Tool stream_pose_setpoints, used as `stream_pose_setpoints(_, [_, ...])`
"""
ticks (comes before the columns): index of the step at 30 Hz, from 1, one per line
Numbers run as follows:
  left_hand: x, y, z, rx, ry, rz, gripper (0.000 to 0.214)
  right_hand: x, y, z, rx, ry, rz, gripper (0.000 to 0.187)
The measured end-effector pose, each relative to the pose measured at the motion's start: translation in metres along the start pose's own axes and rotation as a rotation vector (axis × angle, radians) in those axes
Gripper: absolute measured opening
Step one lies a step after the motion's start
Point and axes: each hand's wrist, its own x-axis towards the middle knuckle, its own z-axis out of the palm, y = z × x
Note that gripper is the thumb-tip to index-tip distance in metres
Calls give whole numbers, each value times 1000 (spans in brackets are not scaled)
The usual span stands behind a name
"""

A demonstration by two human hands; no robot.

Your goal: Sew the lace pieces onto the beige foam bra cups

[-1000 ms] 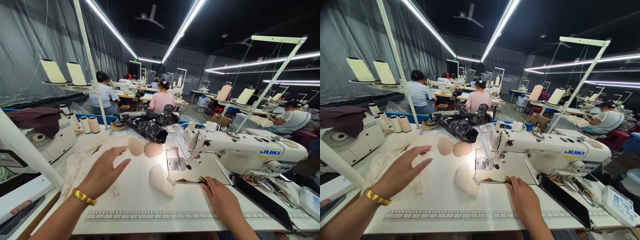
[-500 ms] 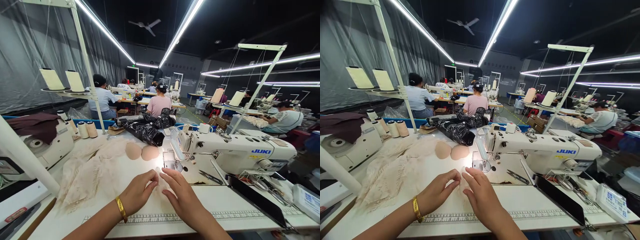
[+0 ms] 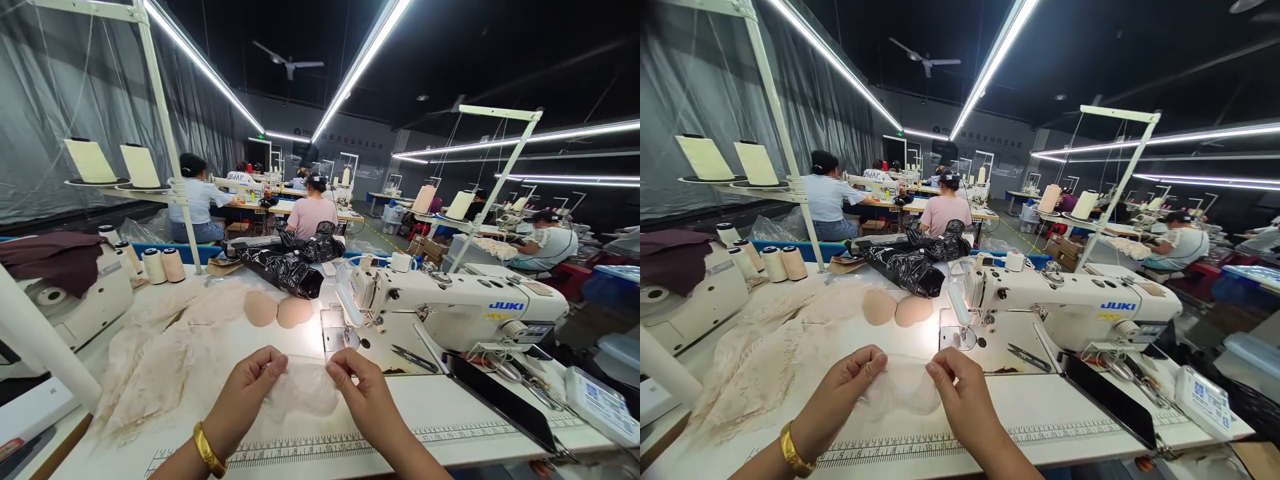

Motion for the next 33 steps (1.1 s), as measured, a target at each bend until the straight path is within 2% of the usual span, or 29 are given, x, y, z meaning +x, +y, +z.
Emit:
stream_pose_setpoints(4, [2,9,-6,87,60,-58,67,-9,-9,-1,-142,55,-230,28])
stream_pose_setpoints(6, [9,13,-12,300,25,-84,65,-13,-14,-2,-103,43,-308,28])
stream_pose_setpoints(8, [23,15,-20,587,6,-25,63,-11,-14,-3,32,-65,-196,34])
stream_pose_setpoints(10, [44,16,-26,803,30,68,52,-4,-5,-1,168,-190,45,41])
stream_pose_setpoints(12, [69,15,-26,911,74,138,32,9,10,4,243,-225,252,46])
stream_pose_setpoints(13, [82,13,-24,966,90,167,32,15,20,7,260,-209,306,49])
stream_pose_setpoints(16, [116,4,-14,1108,118,218,49,29,44,13,290,-152,345,55])
stream_pose_setpoints(19, [135,-7,-5,1188,122,235,41,31,56,14,317,-149,333,54])
stream_pose_setpoints(23, [139,-11,-9,1176,118,273,32,27,57,14,359,-169,322,51])
stream_pose_setpoints(27, [127,0,-19,1025,203,286,12,27,54,14,387,-166,330,50])
stream_pose_setpoints(30, [108,13,-23,823,276,264,25,28,51,11,400,-155,332,47])
stream_pose_setpoints(33, [81,19,-18,616,233,219,46,27,47,7,421,-143,346,44])
